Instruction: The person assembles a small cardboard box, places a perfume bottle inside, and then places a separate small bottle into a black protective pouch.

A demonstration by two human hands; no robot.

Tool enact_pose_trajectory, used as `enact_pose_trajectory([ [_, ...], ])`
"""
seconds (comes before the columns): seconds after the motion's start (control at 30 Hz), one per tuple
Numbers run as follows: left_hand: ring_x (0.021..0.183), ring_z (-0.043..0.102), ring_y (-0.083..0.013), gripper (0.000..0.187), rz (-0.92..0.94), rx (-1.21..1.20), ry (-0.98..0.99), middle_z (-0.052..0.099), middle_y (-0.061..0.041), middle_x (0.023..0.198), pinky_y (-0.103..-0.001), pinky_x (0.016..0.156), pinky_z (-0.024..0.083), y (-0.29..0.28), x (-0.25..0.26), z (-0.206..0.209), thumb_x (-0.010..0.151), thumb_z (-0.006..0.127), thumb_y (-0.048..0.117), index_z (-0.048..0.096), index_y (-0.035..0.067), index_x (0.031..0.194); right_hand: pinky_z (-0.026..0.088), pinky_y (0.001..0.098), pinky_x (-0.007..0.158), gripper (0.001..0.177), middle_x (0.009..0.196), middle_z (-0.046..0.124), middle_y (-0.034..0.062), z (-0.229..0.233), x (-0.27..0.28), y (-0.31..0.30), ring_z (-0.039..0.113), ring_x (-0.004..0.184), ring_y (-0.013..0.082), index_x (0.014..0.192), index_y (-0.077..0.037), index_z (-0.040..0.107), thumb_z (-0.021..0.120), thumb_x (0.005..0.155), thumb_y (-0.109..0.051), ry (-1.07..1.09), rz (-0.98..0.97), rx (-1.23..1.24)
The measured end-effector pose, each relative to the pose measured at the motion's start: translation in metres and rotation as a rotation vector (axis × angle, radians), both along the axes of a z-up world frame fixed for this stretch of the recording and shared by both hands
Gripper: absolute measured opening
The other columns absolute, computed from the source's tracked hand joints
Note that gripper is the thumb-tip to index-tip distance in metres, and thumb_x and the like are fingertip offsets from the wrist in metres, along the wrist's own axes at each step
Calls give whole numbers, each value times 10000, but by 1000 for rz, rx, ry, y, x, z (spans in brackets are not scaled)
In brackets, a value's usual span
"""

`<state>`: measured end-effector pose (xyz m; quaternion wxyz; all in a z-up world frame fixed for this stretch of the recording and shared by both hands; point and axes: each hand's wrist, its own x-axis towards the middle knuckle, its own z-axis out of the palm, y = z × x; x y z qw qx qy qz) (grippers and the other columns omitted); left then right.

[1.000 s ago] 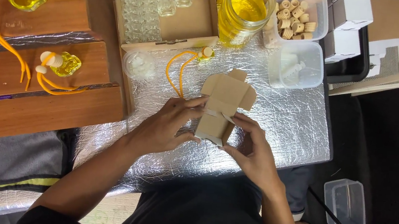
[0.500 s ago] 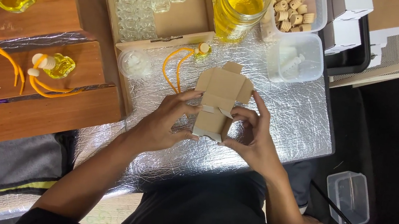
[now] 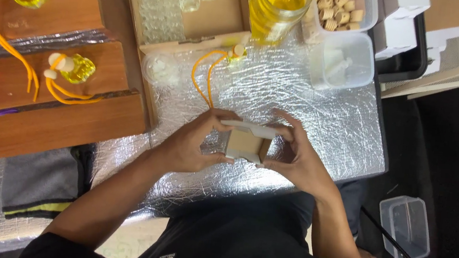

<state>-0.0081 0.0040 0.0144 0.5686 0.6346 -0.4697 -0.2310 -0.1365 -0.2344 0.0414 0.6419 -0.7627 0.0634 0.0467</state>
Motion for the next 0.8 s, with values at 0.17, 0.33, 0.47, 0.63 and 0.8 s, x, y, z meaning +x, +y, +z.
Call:
enact_pose_trajectory([
  [0.17,1325,550,-394,526,84,-48,-2,548,-195,1336,-551,1115,444,0,-1,-14,847,843,137,447,29,1177,375,520,1082,853,1226,705,143,-7,6,-5,572,1267,345,1432,-96,530,880,668,52,-131,-12,50],
  [0.33,1278,590,-348,895,211,-78,68,619,-205,1345,-549,1135,372,-3,0,-13,809,898,207,203,47,1350,449,391,929,694,1213,574,91,-3,13,-7,567,1056,234,1346,-87,639,902,706,-33,-165,-11,-91],
  [0.47,1271,555,-303,733,162,331,-207,663,-110,1293,-537,1094,295,0,6,-9,821,863,271,496,116,1435,475,426,833,694,1044,584,116,15,20,-5,607,916,265,1364,-35,629,854,712,36,-72,41,-176],
  [0.63,1279,569,-326,680,114,373,-140,633,-136,1339,-517,1069,389,1,6,-3,882,789,168,487,135,1491,497,448,756,691,972,642,151,33,29,1,583,834,267,1371,-1,616,827,715,52,22,85,-272],
  [0.8,1368,502,-381,744,96,455,-32,484,-169,1430,-534,1121,438,-1,9,12,919,754,213,397,132,1567,479,409,788,695,1049,663,152,17,30,-3,653,892,283,1355,-24,634,880,705,-10,-34,58,-210],
])
